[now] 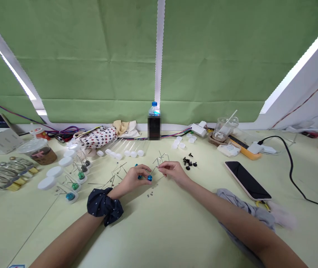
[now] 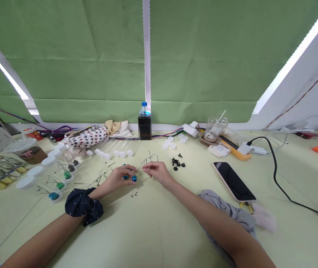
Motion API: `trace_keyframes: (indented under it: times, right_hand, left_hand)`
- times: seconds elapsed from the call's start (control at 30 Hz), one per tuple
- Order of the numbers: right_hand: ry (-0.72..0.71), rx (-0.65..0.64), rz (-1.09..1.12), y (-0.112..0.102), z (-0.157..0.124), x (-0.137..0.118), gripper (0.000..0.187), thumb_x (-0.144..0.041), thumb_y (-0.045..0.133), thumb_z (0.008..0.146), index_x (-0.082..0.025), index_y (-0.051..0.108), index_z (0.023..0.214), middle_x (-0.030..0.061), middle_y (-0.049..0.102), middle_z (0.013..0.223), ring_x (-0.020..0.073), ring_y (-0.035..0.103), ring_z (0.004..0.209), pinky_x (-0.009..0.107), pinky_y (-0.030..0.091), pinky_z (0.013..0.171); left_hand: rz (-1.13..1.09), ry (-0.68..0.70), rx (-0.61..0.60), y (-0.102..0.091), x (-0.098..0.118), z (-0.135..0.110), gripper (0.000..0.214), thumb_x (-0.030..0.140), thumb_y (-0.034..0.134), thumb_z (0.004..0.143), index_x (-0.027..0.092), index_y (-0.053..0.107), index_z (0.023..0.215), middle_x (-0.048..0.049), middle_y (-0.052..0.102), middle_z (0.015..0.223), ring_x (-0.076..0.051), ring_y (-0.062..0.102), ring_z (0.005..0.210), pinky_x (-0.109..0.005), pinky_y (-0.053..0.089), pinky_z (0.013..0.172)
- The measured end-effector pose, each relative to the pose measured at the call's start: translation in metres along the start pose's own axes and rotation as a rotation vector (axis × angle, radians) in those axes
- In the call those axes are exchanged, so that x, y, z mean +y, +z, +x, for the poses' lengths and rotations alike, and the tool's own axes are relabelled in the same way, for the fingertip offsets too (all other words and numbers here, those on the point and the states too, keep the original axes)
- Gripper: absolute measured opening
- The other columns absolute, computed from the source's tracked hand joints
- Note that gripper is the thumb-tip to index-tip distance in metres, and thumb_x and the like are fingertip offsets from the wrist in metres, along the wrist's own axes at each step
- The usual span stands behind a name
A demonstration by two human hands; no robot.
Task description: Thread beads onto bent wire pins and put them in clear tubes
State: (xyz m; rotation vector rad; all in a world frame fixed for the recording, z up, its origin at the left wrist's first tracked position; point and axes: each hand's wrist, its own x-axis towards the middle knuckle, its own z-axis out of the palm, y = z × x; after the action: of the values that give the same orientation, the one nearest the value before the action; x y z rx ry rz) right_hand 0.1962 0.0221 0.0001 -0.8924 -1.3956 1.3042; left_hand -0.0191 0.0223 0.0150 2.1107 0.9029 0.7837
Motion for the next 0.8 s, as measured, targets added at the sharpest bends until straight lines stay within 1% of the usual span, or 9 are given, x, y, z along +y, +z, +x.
trace_keyframes:
  times: [0.1, 0.27, 0.43, 0.53, 0.63, 0.73, 0.8]
  right_hand:
    - [-0.041, 0.008, -0.050, -0.003, 0.001, 0.002, 0.026, -0.038, 0.073, 0.065, -0.016, 0.071, 0.078, 0.0040, 0.064, 0.074, 0.0088, 0.048, 0.054, 0.022, 0.041, 0.048]
    - [-0.151, 0.019, -0.168, -0.006, 0.001, 0.000, 0.022, -0.037, 0.069, 0.070, -0.018, 0.072, 0.080, 0.0065, 0.065, 0.080, 0.0140, 0.055, 0.068, 0.023, 0.042, 0.053]
    - [-0.262, 0.050, -0.268, -0.003, -0.003, -0.005, 0.018, -0.036, 0.065, 0.075, -0.020, 0.072, 0.082, 0.0071, 0.065, 0.081, 0.0165, 0.058, 0.075, 0.027, 0.045, 0.059]
    - [-0.284, 0.045, -0.303, 0.000, -0.005, -0.006, 0.017, -0.035, 0.064, 0.076, -0.021, 0.072, 0.082, 0.0067, 0.064, 0.082, 0.0164, 0.059, 0.074, 0.027, 0.045, 0.059]
    - [-0.290, 0.054, -0.323, 0.001, -0.006, -0.007, 0.018, -0.036, 0.063, 0.077, -0.021, 0.072, 0.081, 0.0066, 0.064, 0.082, 0.0165, 0.059, 0.074, 0.027, 0.045, 0.058]
    - [-0.301, 0.066, -0.337, 0.001, -0.005, -0.008, 0.018, -0.036, 0.063, 0.077, -0.021, 0.072, 0.081, 0.0066, 0.065, 0.082, 0.0164, 0.059, 0.074, 0.026, 0.045, 0.058]
    - [-0.305, 0.069, -0.350, 0.001, -0.005, -0.009, 0.018, -0.036, 0.062, 0.078, -0.021, 0.072, 0.082, 0.0065, 0.065, 0.081, 0.0164, 0.059, 0.074, 0.026, 0.045, 0.058]
  left_hand:
    - [-0.020, -0.005, 0.013, 0.000, 0.001, 0.000, 0.018, 0.031, 0.073, 0.067, 0.015, 0.069, 0.075, -0.0084, 0.063, 0.097, -0.018, 0.060, 0.085, -0.028, 0.046, 0.072]
    - [-0.061, -0.004, 0.023, 0.001, 0.004, 0.000, 0.018, 0.030, 0.070, 0.069, 0.015, 0.068, 0.080, -0.0086, 0.063, 0.096, -0.018, 0.060, 0.084, -0.029, 0.047, 0.073]
    - [-0.120, -0.037, 0.041, 0.003, 0.009, 0.000, 0.018, 0.030, 0.068, 0.071, 0.015, 0.067, 0.081, -0.0086, 0.064, 0.093, -0.015, 0.058, 0.077, -0.030, 0.047, 0.071]
    - [-0.166, -0.071, 0.043, 0.004, 0.007, 0.000, 0.019, 0.031, 0.068, 0.070, 0.015, 0.067, 0.081, -0.0079, 0.065, 0.092, -0.016, 0.057, 0.076, -0.031, 0.047, 0.072]
    - [-0.256, -0.139, 0.048, 0.007, 0.003, -0.001, 0.023, 0.032, 0.068, 0.070, 0.014, 0.065, 0.085, -0.0077, 0.065, 0.091, -0.016, 0.058, 0.079, -0.032, 0.048, 0.075]
    - [-0.353, -0.204, 0.040, 0.009, 0.000, -0.001, 0.028, 0.032, 0.069, 0.069, 0.013, 0.064, 0.089, -0.0071, 0.065, 0.087, -0.016, 0.059, 0.077, -0.032, 0.049, 0.074]
    - [-0.394, -0.219, 0.029, 0.010, -0.001, -0.001, 0.029, 0.032, 0.070, 0.069, 0.013, 0.062, 0.089, -0.0061, 0.065, 0.084, -0.015, 0.059, 0.076, -0.032, 0.049, 0.073]
